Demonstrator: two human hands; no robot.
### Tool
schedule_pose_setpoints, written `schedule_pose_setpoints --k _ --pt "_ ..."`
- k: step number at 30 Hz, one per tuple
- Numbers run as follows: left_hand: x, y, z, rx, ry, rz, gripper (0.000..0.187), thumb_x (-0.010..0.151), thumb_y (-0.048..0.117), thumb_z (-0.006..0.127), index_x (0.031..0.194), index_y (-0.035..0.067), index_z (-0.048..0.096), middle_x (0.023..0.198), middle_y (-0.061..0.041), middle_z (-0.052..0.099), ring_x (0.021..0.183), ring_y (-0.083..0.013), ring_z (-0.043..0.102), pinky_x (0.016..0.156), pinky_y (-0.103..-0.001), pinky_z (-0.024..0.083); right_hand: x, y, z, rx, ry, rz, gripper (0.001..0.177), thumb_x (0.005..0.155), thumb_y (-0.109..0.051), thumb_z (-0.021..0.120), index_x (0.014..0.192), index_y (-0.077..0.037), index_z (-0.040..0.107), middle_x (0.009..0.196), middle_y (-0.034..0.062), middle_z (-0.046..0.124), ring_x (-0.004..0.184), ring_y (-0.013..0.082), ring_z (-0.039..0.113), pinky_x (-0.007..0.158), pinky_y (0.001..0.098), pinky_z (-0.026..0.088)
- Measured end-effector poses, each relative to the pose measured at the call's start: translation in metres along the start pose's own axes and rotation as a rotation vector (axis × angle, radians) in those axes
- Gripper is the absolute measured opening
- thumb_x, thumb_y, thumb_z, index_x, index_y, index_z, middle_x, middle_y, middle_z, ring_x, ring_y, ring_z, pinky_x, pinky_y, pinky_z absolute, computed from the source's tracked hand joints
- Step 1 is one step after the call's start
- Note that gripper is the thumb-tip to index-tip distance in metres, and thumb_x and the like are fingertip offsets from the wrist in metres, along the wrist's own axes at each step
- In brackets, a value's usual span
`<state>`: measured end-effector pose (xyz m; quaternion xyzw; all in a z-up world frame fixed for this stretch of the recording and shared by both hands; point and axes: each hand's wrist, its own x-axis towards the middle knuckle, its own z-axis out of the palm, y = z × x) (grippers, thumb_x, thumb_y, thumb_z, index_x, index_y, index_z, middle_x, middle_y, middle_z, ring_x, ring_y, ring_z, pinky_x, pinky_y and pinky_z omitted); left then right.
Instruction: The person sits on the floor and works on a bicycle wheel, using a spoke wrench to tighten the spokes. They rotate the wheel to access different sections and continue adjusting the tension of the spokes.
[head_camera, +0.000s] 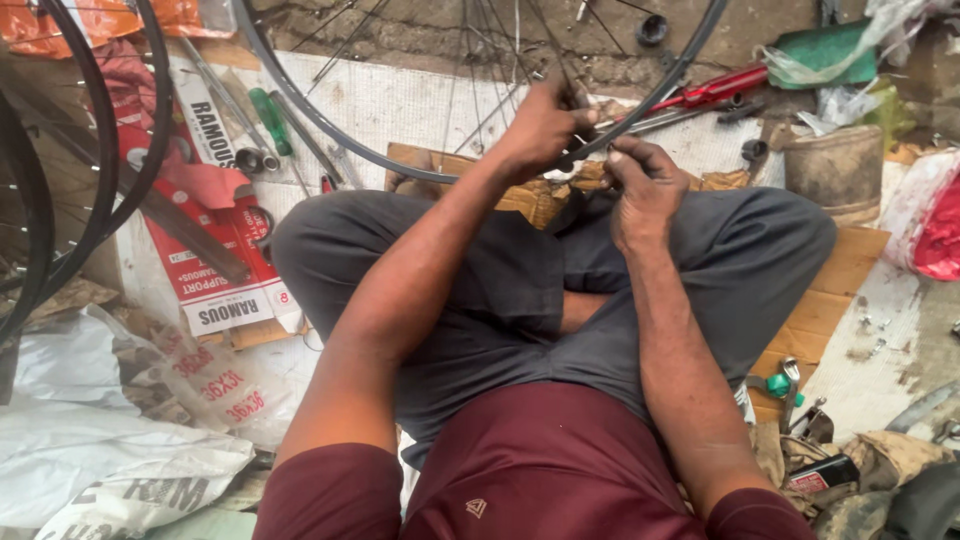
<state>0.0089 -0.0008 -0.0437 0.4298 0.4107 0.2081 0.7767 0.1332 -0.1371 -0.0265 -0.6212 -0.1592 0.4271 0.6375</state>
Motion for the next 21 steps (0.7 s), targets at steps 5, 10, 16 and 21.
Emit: schedule_pose_setpoints --k 5,10,16,21 --pt "0.009 -0.011 0.000 -0.120 -0.043 0.040 0.016 0.095 0.005 0.069 0.099 0.000 0.054 0.081 -0.009 0.067 0.070 -0.0184 0.069 0.061 -0.033 0.058 0.004 0.010 0.002 -0.014 0.000 -0.099 0.016 0.086 0.015 0.074 0.098 0.005 0.071 0.083 0.0072 0.070 0.068 0.0124 0.062 0.064 0.0241 0.052" --pt "0.004 -0.001 0.000 -0.054 -0.031 0.022 0.017 0.095 0.005 0.069 0.097 -0.001 0.053 0.080 -0.008 0.066 0.069 -0.0173 0.068 0.062 -0.032 0.057 0.007 0.014 0.008 -0.100 -0.017 -0.210 0.019 0.085 0.019 0.075 0.094 0.003 0.071 0.090 0.0036 0.068 0.081 0.0104 0.064 0.073 0.0227 0.053" --pt "-0.005 0.016 0.000 0.005 -0.032 -0.028 0.017 0.095 0.009 0.069 0.097 0.001 0.054 0.078 -0.008 0.067 0.067 -0.0160 0.066 0.059 -0.030 0.057 0.001 0.013 0.015 -0.305 -0.038 -0.347 0.017 0.087 0.019 0.073 0.094 0.004 0.071 0.094 0.0039 0.068 0.086 0.0113 0.066 0.077 0.0236 0.056" --pt "-0.006 0.018 0.001 0.053 0.012 -0.006 0.018 0.093 0.010 0.072 0.095 0.001 0.056 0.079 -0.008 0.066 0.067 -0.0150 0.065 0.056 -0.030 0.055 0.005 0.015 0.011 -0.109 -0.106 -0.297 0.017 0.089 0.018 0.074 0.094 0.002 0.070 0.094 0.0031 0.068 0.088 0.0108 0.067 0.081 0.0243 0.058"
